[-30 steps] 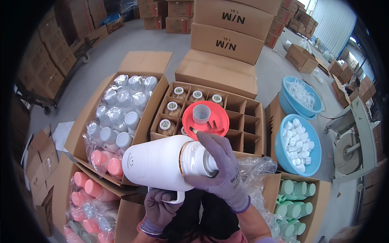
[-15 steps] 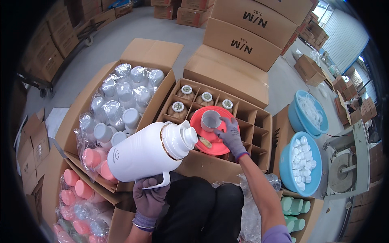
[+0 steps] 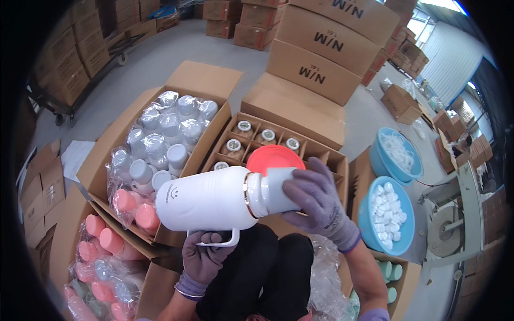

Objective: The person assembles electric kettles by inserting inner metal liners into plastic outer shells, attaching lids, and wrapping each unit in plastic. The person handles white and pink kettles, placing finished units into a cardboard box.

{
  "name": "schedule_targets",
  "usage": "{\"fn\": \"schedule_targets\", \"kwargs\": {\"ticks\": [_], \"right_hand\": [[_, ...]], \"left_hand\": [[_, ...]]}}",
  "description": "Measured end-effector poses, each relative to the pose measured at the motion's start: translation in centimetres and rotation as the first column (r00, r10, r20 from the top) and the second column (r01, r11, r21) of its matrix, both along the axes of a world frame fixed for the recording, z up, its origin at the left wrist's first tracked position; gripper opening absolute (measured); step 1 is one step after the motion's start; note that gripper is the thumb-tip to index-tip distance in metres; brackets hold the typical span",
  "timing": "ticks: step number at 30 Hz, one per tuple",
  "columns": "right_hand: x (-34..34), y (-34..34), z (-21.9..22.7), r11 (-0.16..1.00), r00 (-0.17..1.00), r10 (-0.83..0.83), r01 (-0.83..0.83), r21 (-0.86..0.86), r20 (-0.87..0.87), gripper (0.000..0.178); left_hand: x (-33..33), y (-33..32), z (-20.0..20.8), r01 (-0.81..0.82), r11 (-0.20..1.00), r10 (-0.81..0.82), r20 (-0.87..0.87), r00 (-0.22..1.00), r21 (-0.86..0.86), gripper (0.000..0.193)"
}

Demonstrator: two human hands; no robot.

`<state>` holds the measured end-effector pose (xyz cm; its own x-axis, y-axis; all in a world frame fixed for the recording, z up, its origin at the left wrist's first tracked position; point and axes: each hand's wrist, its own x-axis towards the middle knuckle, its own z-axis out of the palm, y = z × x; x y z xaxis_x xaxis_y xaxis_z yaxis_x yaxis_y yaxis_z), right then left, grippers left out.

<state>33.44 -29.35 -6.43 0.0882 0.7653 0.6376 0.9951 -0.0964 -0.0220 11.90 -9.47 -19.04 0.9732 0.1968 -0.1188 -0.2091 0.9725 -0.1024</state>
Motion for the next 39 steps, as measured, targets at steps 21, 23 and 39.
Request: {"fn": "schedule_targets", "kwargs": {"ticks": [21, 23, 39], "right_hand": [[-6.3, -3.1, 4.0, 0.964, 0.888, 0.129, -0.008, 0.264, -0.442, 0.043], [-4.6, -3.7, 1.1, 0.924, -0.034, 0.206, 0.336, 0.183, -0.978, 0.034], [-7.8, -4.6, 4.1, 0.719, 0.443, -0.427, -0.362, -0.593, -0.788, 0.074]], "left_hand": [[-4.3, -5.0, 5.9, 0.123, 0.962, -0.178, 0.219, 0.959, 0.243, 0.035], [-3.4, -5.1, 7.4, 0.161, 0.764, -0.23, 0.032, 0.973, 0.625, 0.042], [-1.0, 13.1, 5.3, -0.358, -0.916, -0.344, 0.105, 0.933, 0.179, 0.029]]}}
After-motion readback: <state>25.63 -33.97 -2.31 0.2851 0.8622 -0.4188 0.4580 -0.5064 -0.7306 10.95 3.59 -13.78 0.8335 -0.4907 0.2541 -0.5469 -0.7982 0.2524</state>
